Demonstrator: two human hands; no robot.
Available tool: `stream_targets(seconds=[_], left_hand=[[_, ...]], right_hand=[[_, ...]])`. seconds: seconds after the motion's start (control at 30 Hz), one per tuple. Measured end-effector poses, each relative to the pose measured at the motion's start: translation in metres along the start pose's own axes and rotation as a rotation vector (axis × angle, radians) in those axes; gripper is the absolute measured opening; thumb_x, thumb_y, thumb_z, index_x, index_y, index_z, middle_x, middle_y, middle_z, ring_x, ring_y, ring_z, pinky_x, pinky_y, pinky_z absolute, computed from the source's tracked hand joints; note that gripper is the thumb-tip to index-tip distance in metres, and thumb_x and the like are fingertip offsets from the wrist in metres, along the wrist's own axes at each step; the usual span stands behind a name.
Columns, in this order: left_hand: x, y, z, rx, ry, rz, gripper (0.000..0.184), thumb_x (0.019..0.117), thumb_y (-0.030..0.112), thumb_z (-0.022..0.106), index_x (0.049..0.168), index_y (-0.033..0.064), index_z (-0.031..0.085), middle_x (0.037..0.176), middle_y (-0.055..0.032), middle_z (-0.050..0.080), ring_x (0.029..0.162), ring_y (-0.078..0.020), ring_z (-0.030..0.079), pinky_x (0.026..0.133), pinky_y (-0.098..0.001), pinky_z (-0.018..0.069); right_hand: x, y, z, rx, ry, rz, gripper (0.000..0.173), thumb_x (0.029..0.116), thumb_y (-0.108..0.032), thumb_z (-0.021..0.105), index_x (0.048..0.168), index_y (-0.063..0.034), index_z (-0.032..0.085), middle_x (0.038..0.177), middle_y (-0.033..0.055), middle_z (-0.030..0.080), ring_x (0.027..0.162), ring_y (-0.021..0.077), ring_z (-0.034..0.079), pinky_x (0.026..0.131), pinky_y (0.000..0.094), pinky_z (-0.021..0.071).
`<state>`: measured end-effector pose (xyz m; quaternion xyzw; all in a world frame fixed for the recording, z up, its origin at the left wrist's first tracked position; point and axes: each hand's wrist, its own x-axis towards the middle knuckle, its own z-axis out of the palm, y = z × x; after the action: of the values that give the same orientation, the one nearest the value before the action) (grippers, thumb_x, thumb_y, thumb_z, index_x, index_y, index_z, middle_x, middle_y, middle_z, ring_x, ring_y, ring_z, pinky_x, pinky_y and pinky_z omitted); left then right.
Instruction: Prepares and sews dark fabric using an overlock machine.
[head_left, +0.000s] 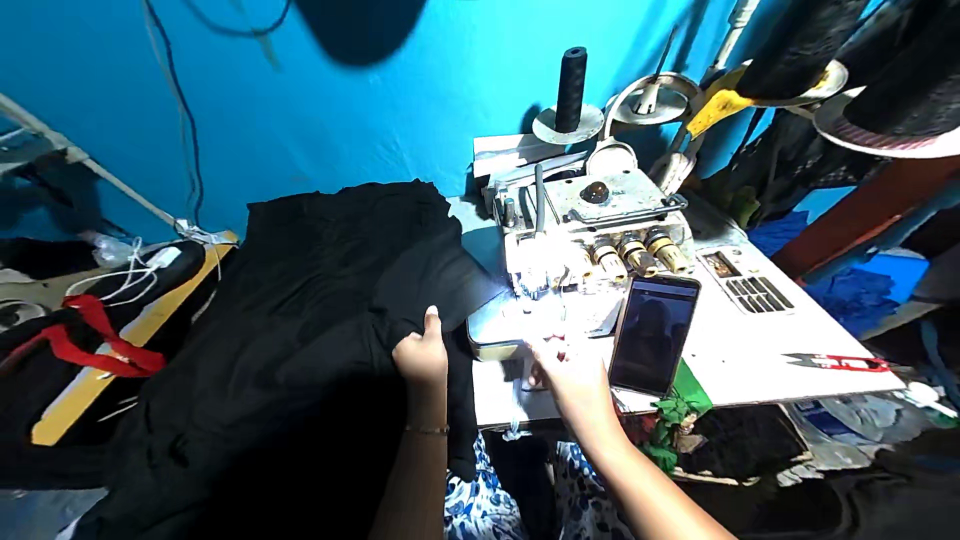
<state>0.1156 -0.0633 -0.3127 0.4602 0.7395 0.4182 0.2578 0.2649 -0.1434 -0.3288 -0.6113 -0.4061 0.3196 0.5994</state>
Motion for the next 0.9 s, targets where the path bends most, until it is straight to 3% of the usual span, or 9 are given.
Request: stream_targets(seconds=[0.1, 0.23, 0.33, 0.43, 0.53, 0.6, 0.67, 0.77, 0.9], left_hand=[[-0.036, -0.015, -0.022, -0.015, 0.122, 0.019, 0.056, 0.0998, 0.040, 0.065, 0.065, -0.0033, 0.057, 0.058, -0.0094, 0.051, 0.055, -0.0203, 0.052, 0.058, -0.0430, 0.0473], [-0.112, -0.036, -0.040, -0.108, 0.127, 0.073, 0.051, 0.1024, 0.033, 0.062, 0.068, -0.0053, 0.063, 0.056, -0.0041, 0.054, 0.055, -0.0084, 0.057, 0.058, -0.0302, 0.0515], [-0.169, -0.050, -0.049, -0.324, -0.220, 0.072, 0.024, 0.0992, 0.014, 0.064, 0.096, -0.0099, 0.067, 0.079, -0.0028, 0.069, 0.076, -0.0007, 0.067, 0.076, -0.0228, 0.0580], [-0.182, -0.062, -0.057, -0.349, -0.807, 0.199, 0.025, 0.1010, 0.003, 0.056, 0.120, -0.0107, 0.065, 0.112, -0.0172, 0.073, 0.092, -0.0148, 0.074, 0.086, -0.0330, 0.0618], [-0.165, -0.052, -0.060, -0.394, -0.782, 0.363, 0.023, 0.0996, 0.001, 0.054, 0.114, -0.0090, 0.069, 0.083, -0.0066, 0.072, 0.067, -0.0059, 0.068, 0.064, -0.0242, 0.0599], [-0.132, -0.046, -0.055, -0.440, -0.687, 0.514, 0.022, 0.1023, 0.010, 0.057, 0.116, -0.0038, 0.068, 0.093, -0.0011, 0.072, 0.081, -0.0036, 0.068, 0.076, -0.0232, 0.0592], [-0.093, -0.038, -0.042, -0.294, -0.536, 0.756, 0.028, 0.1052, 0.016, 0.051, 0.121, -0.0026, 0.065, 0.111, -0.0068, 0.072, 0.098, -0.0102, 0.070, 0.088, -0.0289, 0.0597], [-0.052, -0.018, -0.027, 0.063, -0.444, 1.062, 0.041, 0.0911, 0.001, 0.042, 0.122, 0.0041, 0.069, 0.119, -0.0068, 0.072, 0.108, -0.0152, 0.068, 0.093, -0.0368, 0.0557], [-0.025, 0.028, -0.035, 0.763, -1.090, 1.144, 0.033, 0.0929, 0.003, 0.051, 0.111, 0.0171, 0.075, 0.115, -0.0015, 0.072, 0.118, -0.0260, 0.060, 0.097, -0.0571, 0.0378]], right_hand=[[-0.017, -0.006, 0.011, 0.043, -0.128, 0.022, 0.009, 0.1008, -0.016, 0.065, 0.102, -0.0077, 0.069, 0.076, 0.0001, 0.071, 0.063, 0.0085, 0.068, 0.059, 0.0241, 0.0583], [-0.027, -0.015, 0.018, -0.040, -0.231, 0.143, 0.029, 0.1035, -0.038, 0.060, 0.106, -0.0128, 0.074, 0.087, -0.0033, 0.073, 0.073, 0.0048, 0.067, 0.066, 0.0231, 0.0548], [-0.025, -0.008, 0.011, -0.045, -0.156, 0.159, 0.026, 0.0987, -0.038, 0.068, 0.102, -0.0134, 0.076, 0.079, -0.0036, 0.068, 0.068, 0.0051, 0.061, 0.064, 0.0250, 0.0515], [-0.015, 0.004, -0.008, -0.128, -0.031, 0.108, 0.021, 0.1002, -0.028, 0.067, 0.088, -0.0120, 0.073, 0.072, -0.0043, 0.065, 0.066, 0.0054, 0.061, 0.064, 0.0288, 0.0516], [0.000, 0.009, -0.025, -0.268, 0.117, 0.076, 0.027, 0.1015, -0.027, 0.065, 0.086, -0.0058, 0.072, 0.069, 0.0020, 0.060, 0.063, 0.0130, 0.056, 0.061, 0.0370, 0.0484], [0.007, 0.015, -0.024, -0.294, 0.166, 0.034, 0.029, 0.1024, -0.026, 0.064, 0.085, -0.0044, 0.070, 0.067, 0.0045, 0.059, 0.061, 0.0157, 0.055, 0.059, 0.0387, 0.0471], [0.007, 0.019, -0.015, -0.249, 0.203, 0.018, 0.026, 0.1036, -0.023, 0.061, 0.091, -0.0011, 0.069, 0.074, 0.0085, 0.062, 0.066, 0.0186, 0.059, 0.064, 0.0413, 0.0507], [-0.026, 0.003, -0.009, -0.122, 0.157, 0.029, 0.025, 0.1081, -0.022, 0.048, 0.113, -0.0012, 0.061, 0.096, 0.0087, 0.065, 0.087, 0.0149, 0.064, 0.081, 0.0360, 0.0547], [-0.087, -0.026, -0.040, 0.193, -0.084, -0.310, 0.017, 0.1088, -0.017, 0.046, 0.108, -0.0049, 0.058, 0.096, -0.0005, 0.062, 0.089, 0.0018, 0.061, 0.082, 0.0216, 0.0539]])
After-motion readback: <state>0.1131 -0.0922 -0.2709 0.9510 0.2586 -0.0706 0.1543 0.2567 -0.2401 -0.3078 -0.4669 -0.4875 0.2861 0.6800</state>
